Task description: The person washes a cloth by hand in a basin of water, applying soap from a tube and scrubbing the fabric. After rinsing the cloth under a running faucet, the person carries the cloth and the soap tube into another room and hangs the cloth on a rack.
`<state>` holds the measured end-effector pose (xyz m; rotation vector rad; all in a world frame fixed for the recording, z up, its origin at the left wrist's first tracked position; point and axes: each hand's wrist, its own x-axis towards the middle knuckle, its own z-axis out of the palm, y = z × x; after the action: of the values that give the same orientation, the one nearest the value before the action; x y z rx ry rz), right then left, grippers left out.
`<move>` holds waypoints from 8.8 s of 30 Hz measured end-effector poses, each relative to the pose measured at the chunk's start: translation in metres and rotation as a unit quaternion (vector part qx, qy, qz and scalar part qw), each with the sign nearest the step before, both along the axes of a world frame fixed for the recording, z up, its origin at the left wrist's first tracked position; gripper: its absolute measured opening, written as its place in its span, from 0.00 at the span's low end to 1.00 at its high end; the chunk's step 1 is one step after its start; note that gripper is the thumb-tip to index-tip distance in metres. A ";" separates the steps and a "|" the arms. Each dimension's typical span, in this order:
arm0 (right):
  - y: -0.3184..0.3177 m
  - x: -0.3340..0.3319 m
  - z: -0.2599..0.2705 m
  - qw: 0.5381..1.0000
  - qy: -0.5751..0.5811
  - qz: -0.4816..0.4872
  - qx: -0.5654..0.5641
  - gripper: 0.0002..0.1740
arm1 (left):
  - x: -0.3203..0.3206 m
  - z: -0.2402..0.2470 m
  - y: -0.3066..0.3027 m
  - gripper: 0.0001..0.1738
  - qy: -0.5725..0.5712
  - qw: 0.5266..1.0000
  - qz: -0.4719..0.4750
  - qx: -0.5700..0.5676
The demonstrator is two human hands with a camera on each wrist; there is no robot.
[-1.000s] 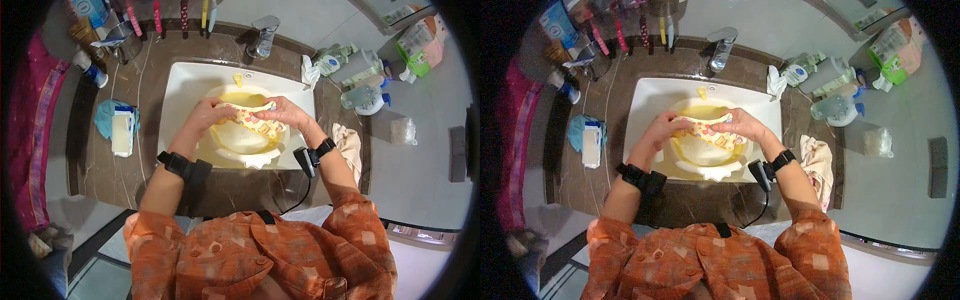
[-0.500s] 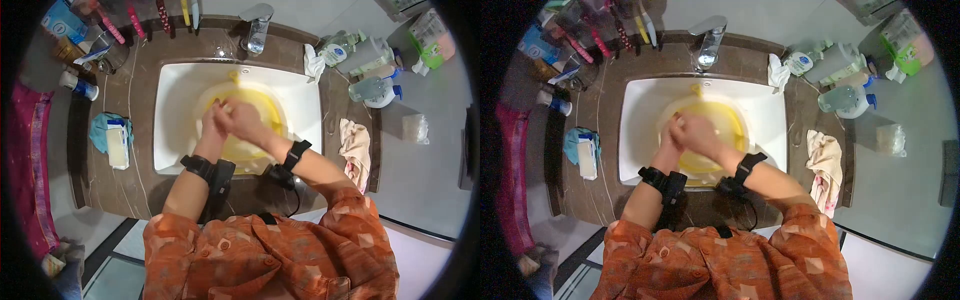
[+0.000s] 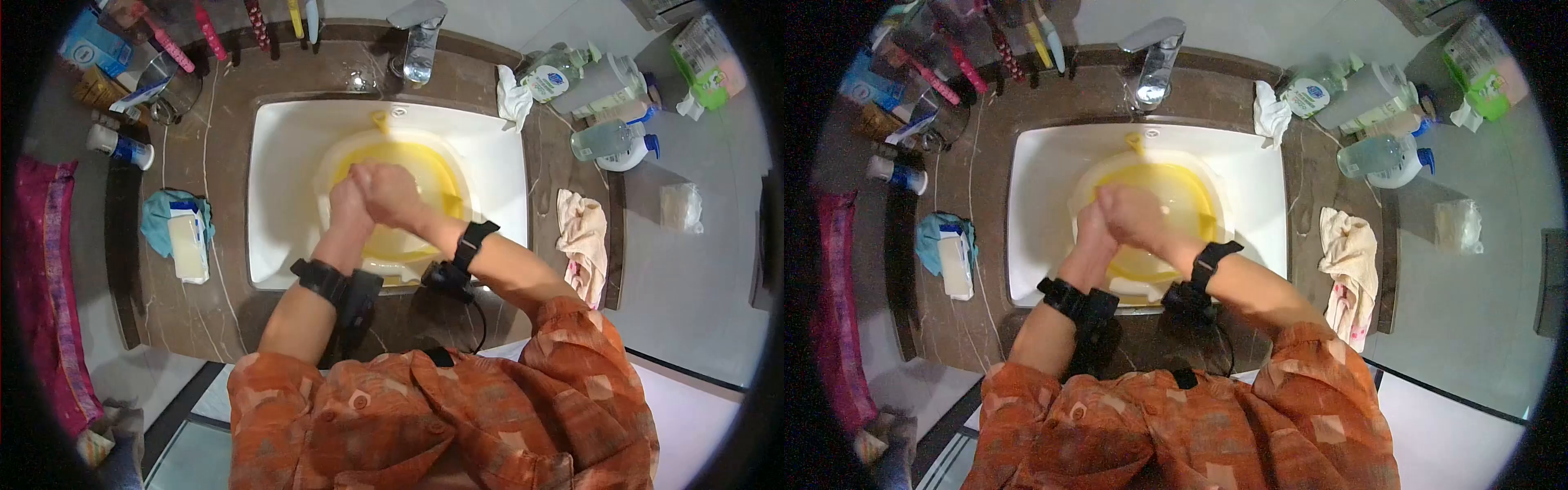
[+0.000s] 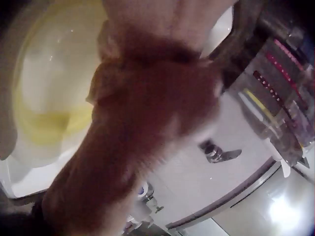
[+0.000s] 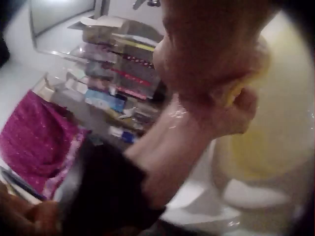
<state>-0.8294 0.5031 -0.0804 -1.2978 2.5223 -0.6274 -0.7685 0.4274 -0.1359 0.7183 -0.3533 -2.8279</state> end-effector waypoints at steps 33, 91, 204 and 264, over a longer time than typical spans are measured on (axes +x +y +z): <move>0.024 -0.070 -0.065 0.941 -0.229 -0.201 0.145 0.25 | -0.015 -0.030 -0.023 0.23 -0.136 0.968 -0.046 -0.204; 0.035 -0.039 -0.050 0.921 -0.039 0.161 0.352 0.18 | 0.026 0.043 -0.014 0.34 -0.227 0.936 -0.083 -0.255; 0.140 -0.056 0.038 0.864 -0.432 -0.234 -0.115 0.18 | 0.050 0.073 -0.027 0.33 -0.153 0.725 -0.212 -0.637; -0.019 -0.173 0.143 0.981 0.178 -0.019 -0.072 0.16 | -0.021 -0.019 0.004 0.23 -0.194 0.809 -0.221 -0.509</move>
<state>-1.0022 0.4840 0.0627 -1.5370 2.8357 -0.6458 -0.7891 0.4316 -0.1550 0.9735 -2.1041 -2.2049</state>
